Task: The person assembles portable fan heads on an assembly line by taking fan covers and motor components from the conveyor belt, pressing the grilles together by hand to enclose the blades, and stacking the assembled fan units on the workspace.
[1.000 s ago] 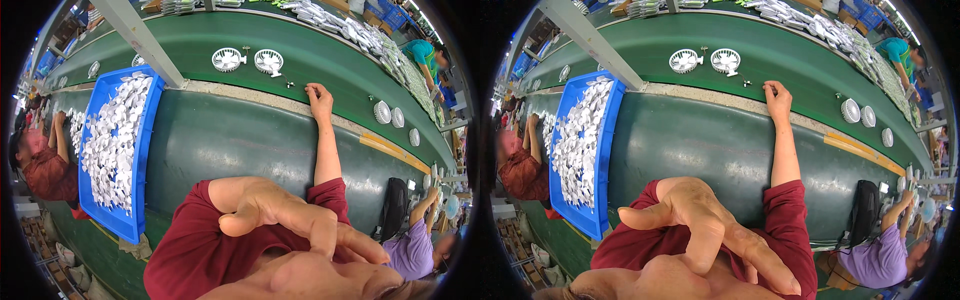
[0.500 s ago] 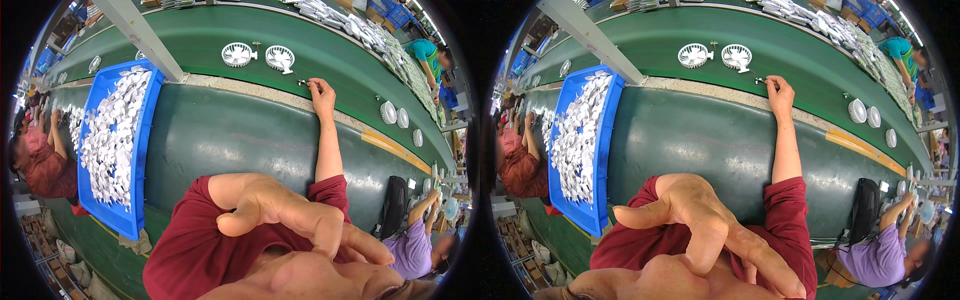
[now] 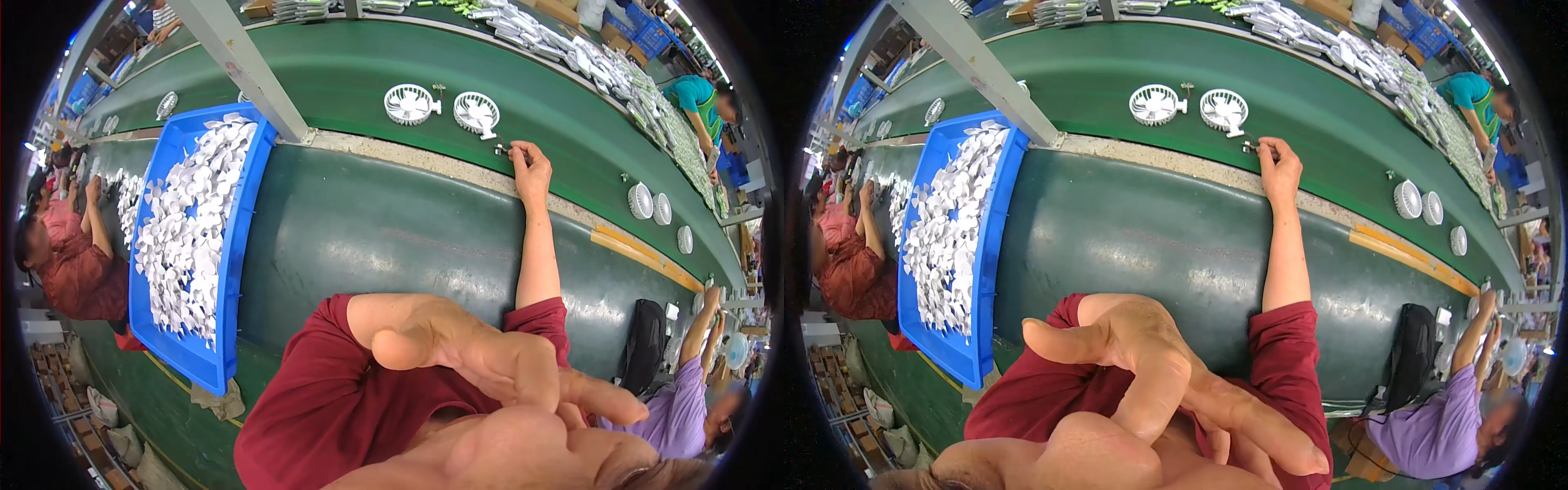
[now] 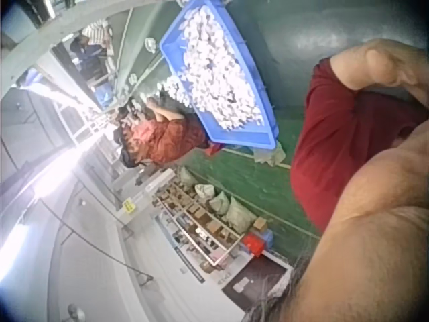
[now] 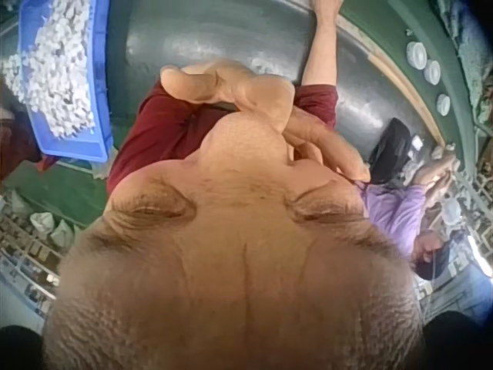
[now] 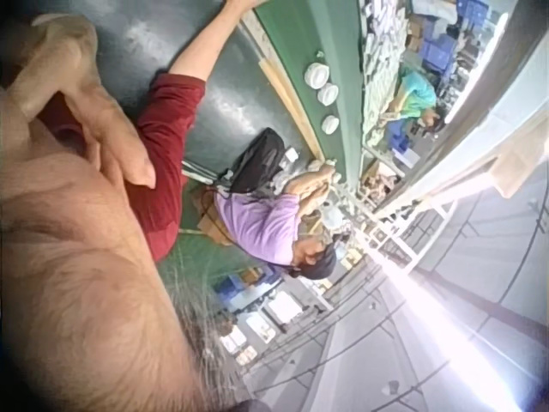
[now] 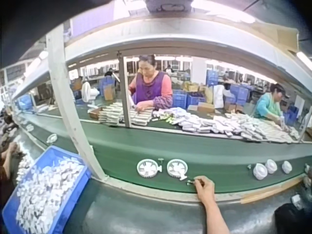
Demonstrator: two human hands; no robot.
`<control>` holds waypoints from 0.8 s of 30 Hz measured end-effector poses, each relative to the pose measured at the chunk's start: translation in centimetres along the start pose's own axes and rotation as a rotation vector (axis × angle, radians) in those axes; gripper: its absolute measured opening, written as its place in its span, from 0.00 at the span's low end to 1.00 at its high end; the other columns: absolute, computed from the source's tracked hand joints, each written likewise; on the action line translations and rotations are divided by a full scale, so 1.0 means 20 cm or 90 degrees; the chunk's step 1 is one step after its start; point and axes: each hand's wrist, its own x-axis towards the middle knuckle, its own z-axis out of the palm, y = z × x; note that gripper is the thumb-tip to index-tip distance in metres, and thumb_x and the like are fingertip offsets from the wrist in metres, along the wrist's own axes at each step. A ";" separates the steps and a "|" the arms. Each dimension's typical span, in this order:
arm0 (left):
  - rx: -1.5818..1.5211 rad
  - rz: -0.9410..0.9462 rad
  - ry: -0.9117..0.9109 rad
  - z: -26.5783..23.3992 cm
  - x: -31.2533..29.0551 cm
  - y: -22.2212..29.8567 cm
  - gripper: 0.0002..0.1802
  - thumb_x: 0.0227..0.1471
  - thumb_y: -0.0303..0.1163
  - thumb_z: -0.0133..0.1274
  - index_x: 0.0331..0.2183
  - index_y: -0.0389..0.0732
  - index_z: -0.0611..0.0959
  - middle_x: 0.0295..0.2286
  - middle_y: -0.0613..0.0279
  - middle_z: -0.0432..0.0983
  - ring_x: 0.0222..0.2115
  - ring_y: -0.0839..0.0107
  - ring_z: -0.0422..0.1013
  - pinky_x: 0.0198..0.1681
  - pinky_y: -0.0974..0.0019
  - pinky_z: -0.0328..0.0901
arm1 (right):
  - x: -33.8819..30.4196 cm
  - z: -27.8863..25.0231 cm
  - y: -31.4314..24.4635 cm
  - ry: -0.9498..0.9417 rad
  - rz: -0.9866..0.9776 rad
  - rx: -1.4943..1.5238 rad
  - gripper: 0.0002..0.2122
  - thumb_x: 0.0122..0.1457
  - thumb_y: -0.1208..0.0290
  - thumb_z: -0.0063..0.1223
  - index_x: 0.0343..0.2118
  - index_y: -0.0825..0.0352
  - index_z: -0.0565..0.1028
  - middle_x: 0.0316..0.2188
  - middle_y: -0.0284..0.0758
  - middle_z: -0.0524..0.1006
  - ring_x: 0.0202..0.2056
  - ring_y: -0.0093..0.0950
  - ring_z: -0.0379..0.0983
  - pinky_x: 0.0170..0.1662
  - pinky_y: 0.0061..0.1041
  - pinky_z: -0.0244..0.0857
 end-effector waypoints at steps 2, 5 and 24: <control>-0.015 0.017 -0.002 0.02 0.00 -0.01 0.51 0.39 0.72 0.51 0.51 0.40 0.64 0.61 0.37 0.21 0.63 0.42 0.32 0.61 0.39 0.33 | -0.01 0.01 -0.01 -0.003 0.004 0.019 0.07 0.55 0.73 0.53 0.35 0.68 0.79 0.26 0.34 0.80 0.29 0.21 0.75 0.36 0.22 0.68; -0.005 -0.013 -0.011 0.02 -0.01 -0.01 0.49 0.39 0.71 0.52 0.51 0.41 0.65 0.61 0.37 0.24 0.62 0.41 0.37 0.61 0.41 0.38 | -0.01 0.02 -0.03 -0.008 0.010 0.024 0.07 0.55 0.73 0.53 0.34 0.68 0.78 0.25 0.33 0.80 0.28 0.20 0.75 0.36 0.21 0.68; 0.064 0.089 -0.106 -0.06 0.02 -0.04 0.45 0.41 0.69 0.51 0.52 0.47 0.64 0.60 0.32 0.28 0.61 0.39 0.41 0.59 0.43 0.47 | -0.01 0.02 -0.01 -0.010 0.007 0.040 0.07 0.55 0.74 0.52 0.34 0.68 0.78 0.25 0.33 0.80 0.28 0.19 0.75 0.35 0.20 0.68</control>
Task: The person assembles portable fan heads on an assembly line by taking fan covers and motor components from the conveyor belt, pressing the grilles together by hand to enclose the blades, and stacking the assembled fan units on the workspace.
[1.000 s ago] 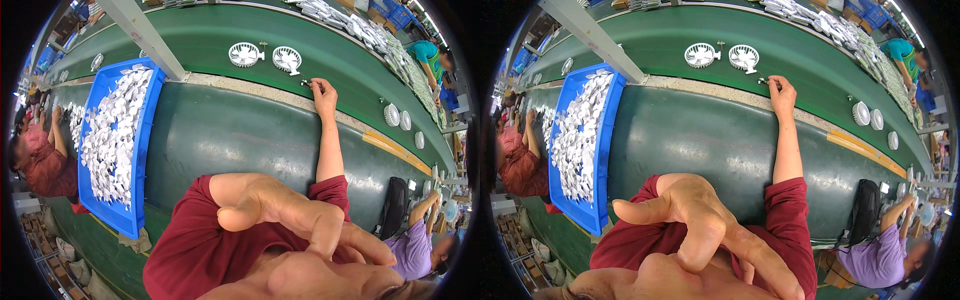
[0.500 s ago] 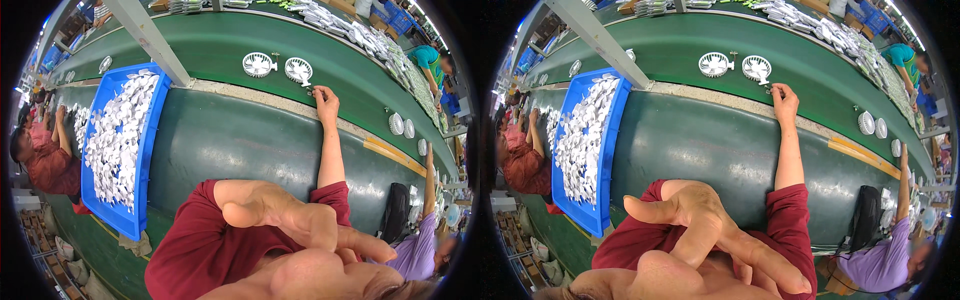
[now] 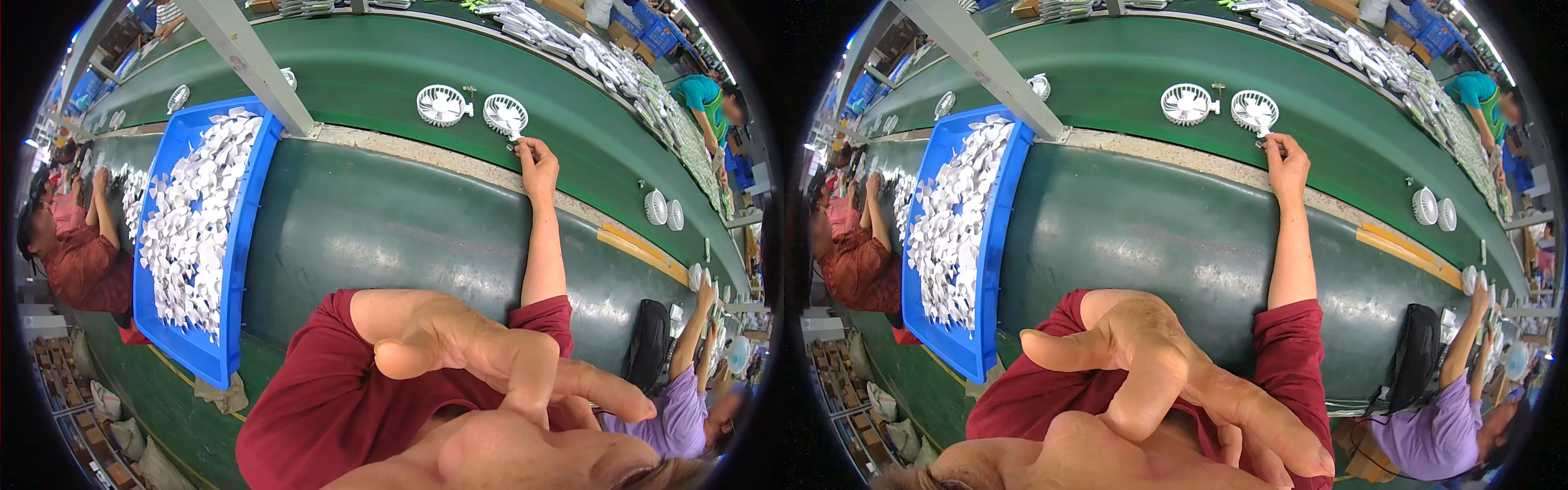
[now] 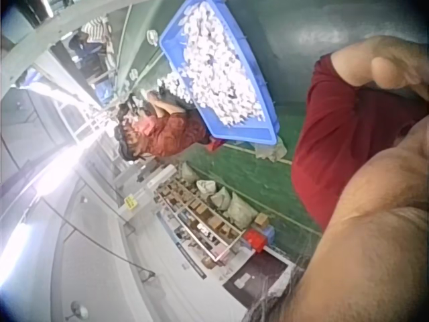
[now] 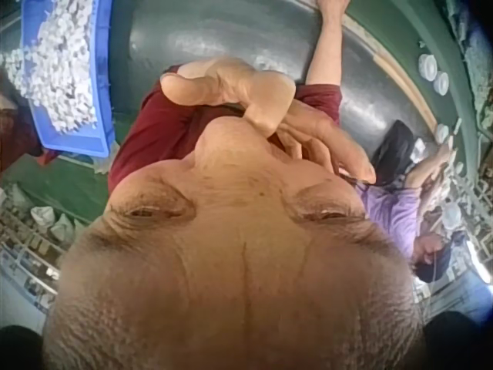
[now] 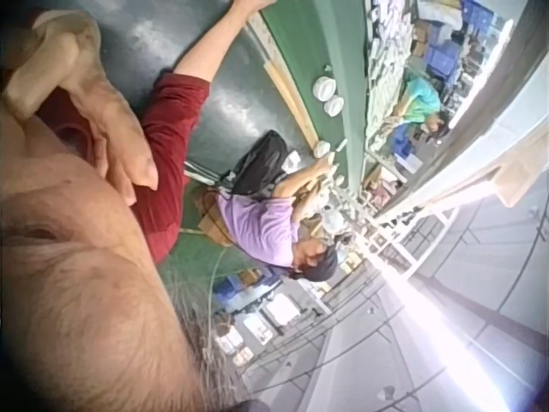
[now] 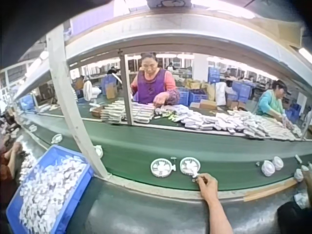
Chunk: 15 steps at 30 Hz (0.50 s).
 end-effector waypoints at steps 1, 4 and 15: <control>-0.001 0.011 -0.009 0.00 0.01 0.00 0.46 0.40 0.70 0.51 0.49 0.45 0.65 0.61 0.35 0.28 0.61 0.41 0.42 0.59 0.43 0.49 | 0.00 0.00 0.00 0.003 -0.005 0.005 0.07 0.55 0.74 0.52 0.34 0.69 0.78 0.25 0.33 0.80 0.28 0.19 0.75 0.35 0.20 0.68; 0.079 -0.038 0.050 -0.03 0.03 0.08 0.42 0.40 0.72 0.50 0.41 0.43 0.69 0.62 0.42 0.35 0.58 0.46 0.52 0.52 0.47 0.62 | 0.01 -0.02 0.02 0.013 -0.029 0.019 0.06 0.56 0.74 0.52 0.34 0.69 0.78 0.25 0.33 0.80 0.28 0.19 0.75 0.35 0.20 0.68; 0.174 -0.001 0.668 -0.29 -0.08 0.36 0.13 0.64 0.41 0.34 0.35 0.46 0.72 0.52 0.61 0.65 0.46 0.71 0.67 0.42 0.67 0.66 | 0.03 -0.02 -0.10 0.095 -0.005 0.138 0.06 0.54 0.76 0.54 0.34 0.68 0.78 0.26 0.35 0.79 0.28 0.22 0.75 0.33 0.21 0.69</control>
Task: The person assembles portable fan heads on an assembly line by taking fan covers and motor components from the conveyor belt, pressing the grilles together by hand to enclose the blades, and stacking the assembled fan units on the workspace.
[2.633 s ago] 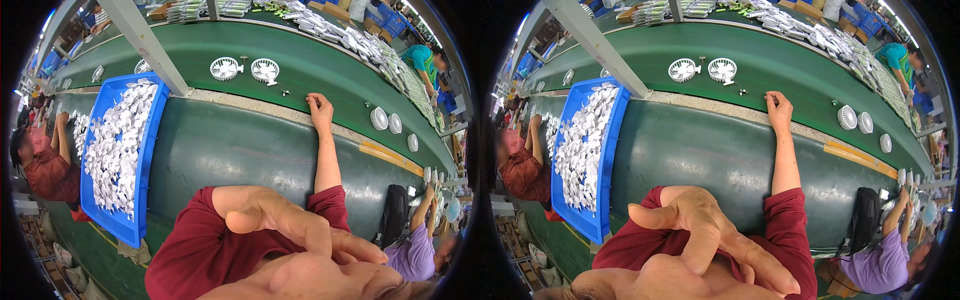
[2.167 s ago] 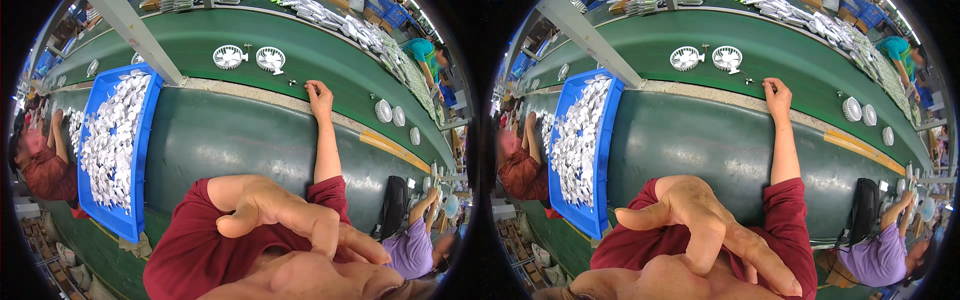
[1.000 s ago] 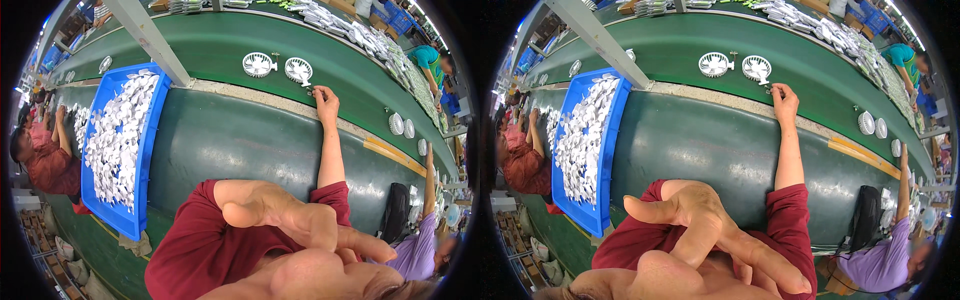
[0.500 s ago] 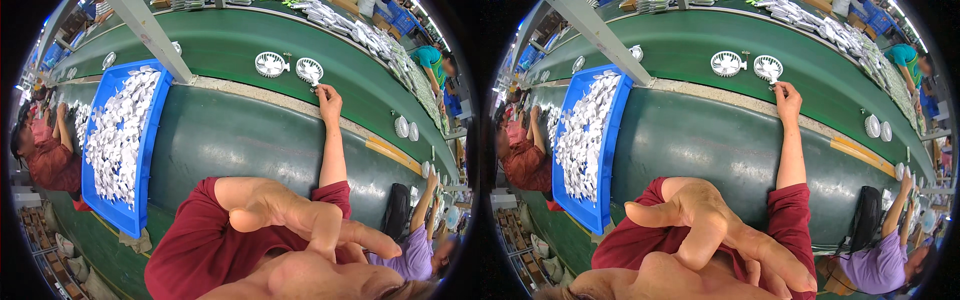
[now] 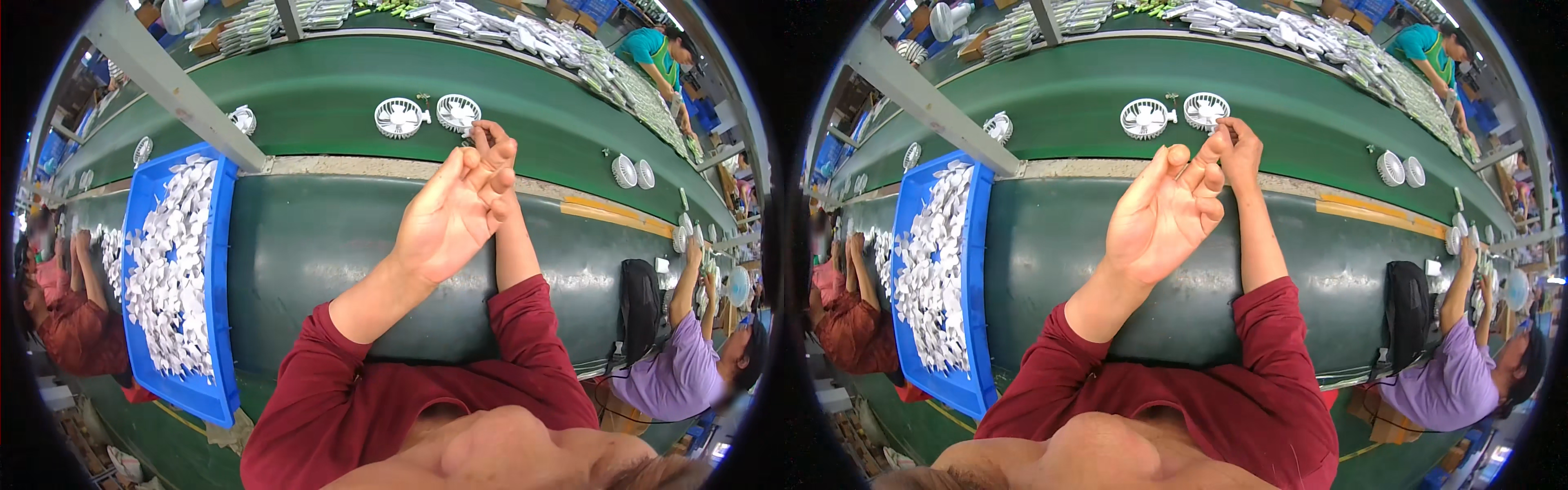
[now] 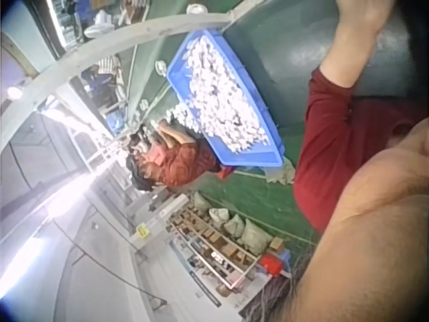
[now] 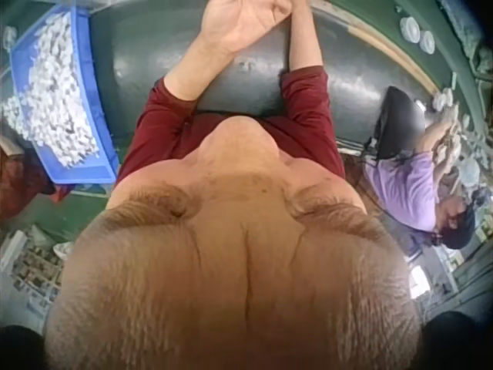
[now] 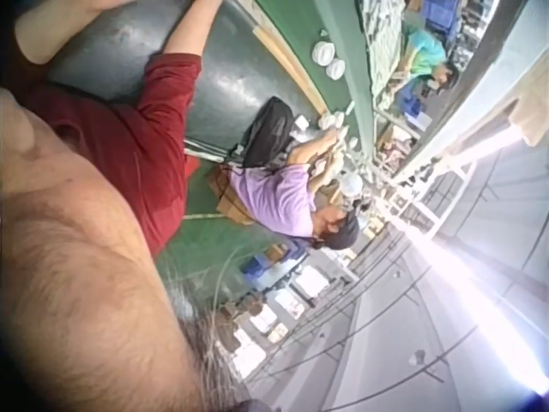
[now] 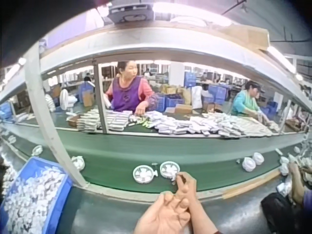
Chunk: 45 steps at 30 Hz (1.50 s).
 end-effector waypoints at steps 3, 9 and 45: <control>-0.007 0.012 0.038 -0.04 0.04 -0.02 0.14 0.64 0.39 0.36 0.36 0.43 0.75 0.50 0.58 0.65 0.43 0.69 0.67 0.40 0.68 0.64 | 0.05 -0.03 0.00 0.000 -0.211 -0.188 0.11 0.51 0.74 0.56 0.39 0.63 0.77 0.41 0.42 0.75 0.43 0.37 0.71 0.46 0.32 0.66; 0.100 -0.020 0.211 -0.21 0.06 -0.07 0.09 0.57 0.36 0.50 0.37 0.41 0.76 0.42 0.60 0.73 0.37 0.74 0.70 0.35 0.71 0.66 | 0.13 0.06 0.12 -0.066 -0.134 -0.500 0.30 0.44 0.58 0.64 0.53 0.57 0.68 0.56 0.56 0.59 0.56 0.52 0.57 0.56 0.48 0.53; 1.216 0.164 0.116 -0.73 -0.24 -0.17 0.11 0.41 0.35 0.52 0.23 0.37 0.79 0.25 0.44 0.75 0.30 0.46 0.72 0.34 0.50 0.66 | 0.12 1.31 -0.54 -0.451 -0.455 -0.171 0.31 0.41 0.62 0.68 0.50 0.68 0.71 0.47 0.47 0.73 0.48 0.42 0.69 0.53 0.35 0.61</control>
